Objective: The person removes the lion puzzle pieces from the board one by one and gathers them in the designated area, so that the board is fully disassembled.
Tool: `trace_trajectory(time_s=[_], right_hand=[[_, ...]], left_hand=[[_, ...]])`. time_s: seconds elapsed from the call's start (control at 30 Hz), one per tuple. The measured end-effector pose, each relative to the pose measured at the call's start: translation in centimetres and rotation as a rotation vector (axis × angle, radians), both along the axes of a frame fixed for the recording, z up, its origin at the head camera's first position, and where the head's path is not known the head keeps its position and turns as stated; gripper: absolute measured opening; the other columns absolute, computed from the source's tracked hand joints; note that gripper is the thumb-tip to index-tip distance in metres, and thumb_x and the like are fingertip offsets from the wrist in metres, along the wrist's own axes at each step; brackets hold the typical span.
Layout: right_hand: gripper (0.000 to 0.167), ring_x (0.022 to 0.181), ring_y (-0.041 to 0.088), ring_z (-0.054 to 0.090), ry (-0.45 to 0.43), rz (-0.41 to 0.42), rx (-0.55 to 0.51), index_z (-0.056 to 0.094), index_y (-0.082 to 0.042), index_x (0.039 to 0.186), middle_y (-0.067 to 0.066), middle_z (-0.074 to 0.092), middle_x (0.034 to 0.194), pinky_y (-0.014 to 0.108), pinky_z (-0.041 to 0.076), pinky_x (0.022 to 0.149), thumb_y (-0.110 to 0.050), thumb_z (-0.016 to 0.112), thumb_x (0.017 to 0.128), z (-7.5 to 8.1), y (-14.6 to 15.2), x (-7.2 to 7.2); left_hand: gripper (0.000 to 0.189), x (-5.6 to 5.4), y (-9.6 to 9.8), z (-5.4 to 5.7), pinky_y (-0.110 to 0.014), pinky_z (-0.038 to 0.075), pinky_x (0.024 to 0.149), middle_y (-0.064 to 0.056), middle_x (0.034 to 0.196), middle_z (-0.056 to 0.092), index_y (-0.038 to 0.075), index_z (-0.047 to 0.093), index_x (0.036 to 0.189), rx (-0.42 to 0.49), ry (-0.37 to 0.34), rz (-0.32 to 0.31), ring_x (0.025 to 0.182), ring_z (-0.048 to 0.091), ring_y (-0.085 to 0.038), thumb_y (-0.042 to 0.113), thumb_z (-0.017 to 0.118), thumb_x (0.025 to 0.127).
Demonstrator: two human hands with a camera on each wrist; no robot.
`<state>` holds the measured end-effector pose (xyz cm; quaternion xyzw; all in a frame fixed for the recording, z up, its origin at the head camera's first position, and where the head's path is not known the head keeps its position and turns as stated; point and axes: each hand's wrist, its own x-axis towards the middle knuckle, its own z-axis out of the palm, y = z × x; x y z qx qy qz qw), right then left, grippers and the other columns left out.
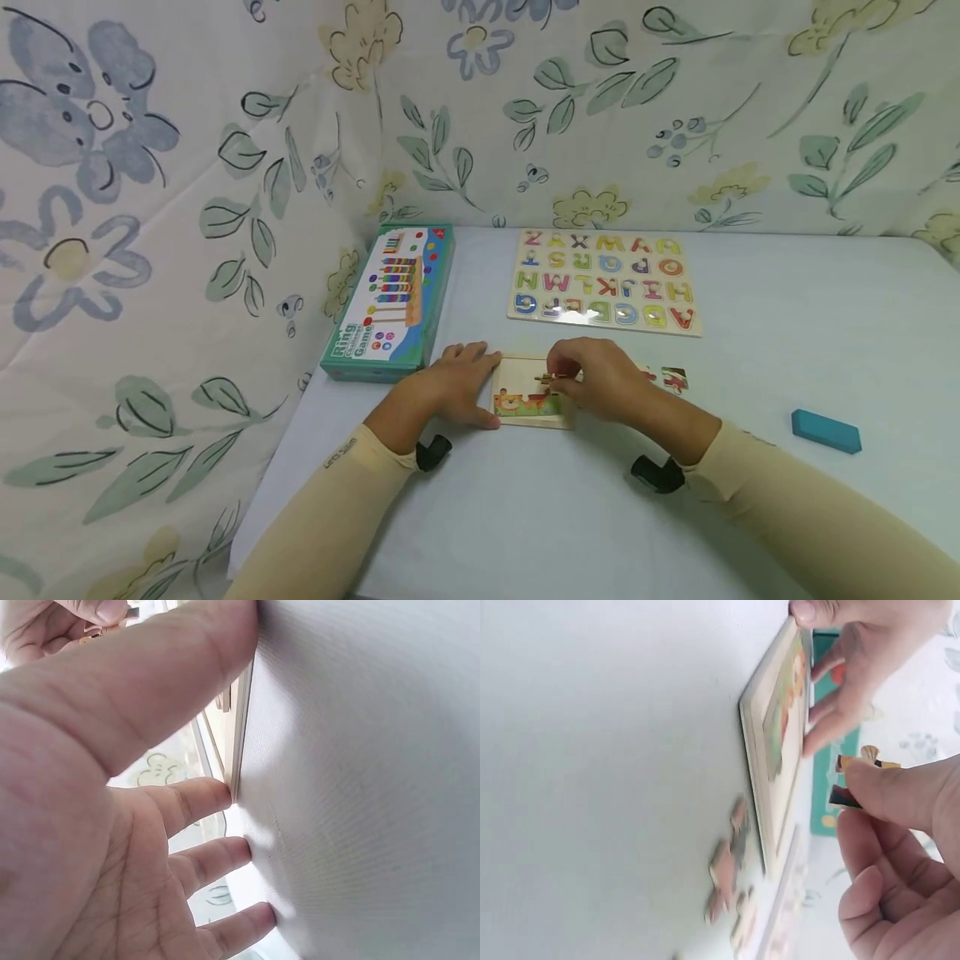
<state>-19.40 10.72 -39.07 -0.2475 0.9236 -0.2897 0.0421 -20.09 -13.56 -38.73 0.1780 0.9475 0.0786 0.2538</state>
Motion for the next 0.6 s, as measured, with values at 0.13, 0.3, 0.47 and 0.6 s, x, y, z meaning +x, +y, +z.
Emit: trace_trajectory(time_s=[0.13, 0.3, 0.47, 0.6], right_hand=[[0.017, 0.076, 0.013, 0.061, -0.044, -0.055, 0.001, 0.068, -0.021, 0.089, -0.006, 0.066, 0.082, 0.028, 0.052, 0.064, -0.011, 0.082, 0.087, 0.6, 2.3, 0.4], [0.013, 0.076, 0.015, 0.057, -0.049, -0.145, 0.043, 0.072, -0.020, 0.087, -0.006, 0.067, 0.080, 0.025, 0.049, 0.060, -0.015, 0.084, 0.086, 0.7, 7.4, 1.2], [0.011, 0.079, 0.017, 0.058, -0.094, -0.220, 0.084, 0.075, -0.021, 0.089, -0.006, 0.069, 0.083, 0.023, 0.048, 0.061, -0.021, 0.085, 0.085, 0.1, 11.6, 2.3], [0.011, 0.084, 0.018, 0.061, -0.178, -0.260, 0.082, 0.076, -0.022, 0.092, -0.003, 0.071, 0.091, 0.021, 0.051, 0.065, -0.024, 0.085, 0.085, -0.7, 13.2, 3.1]], left_hand=[[0.102, 0.0, 0.1, -0.3, -0.058, 0.027, 0.121, -0.007, 0.171, 0.017, 0.022, 0.025, 0.164, 0.015, 0.004, -0.003, 0.155, 0.016, -0.036, 0.051, 0.082, 0.083], [0.102, 0.1, 0.1, -0.2, -0.057, 0.028, 0.121, -0.007, 0.171, 0.018, 0.023, 0.026, 0.164, 0.014, 0.013, -0.006, 0.155, 0.017, -0.036, 0.052, 0.082, 0.083], [0.102, 0.1, -0.1, -0.1, -0.059, 0.028, 0.121, -0.007, 0.171, 0.017, 0.023, 0.025, 0.164, -0.004, 0.012, 0.002, 0.155, 0.016, -0.037, 0.053, 0.081, 0.084], [0.103, 0.1, -0.2, 0.0, -0.058, 0.028, 0.121, -0.008, 0.171, 0.017, 0.022, 0.025, 0.164, -0.002, 0.014, 0.003, 0.155, 0.016, -0.037, 0.053, 0.081, 0.083]])
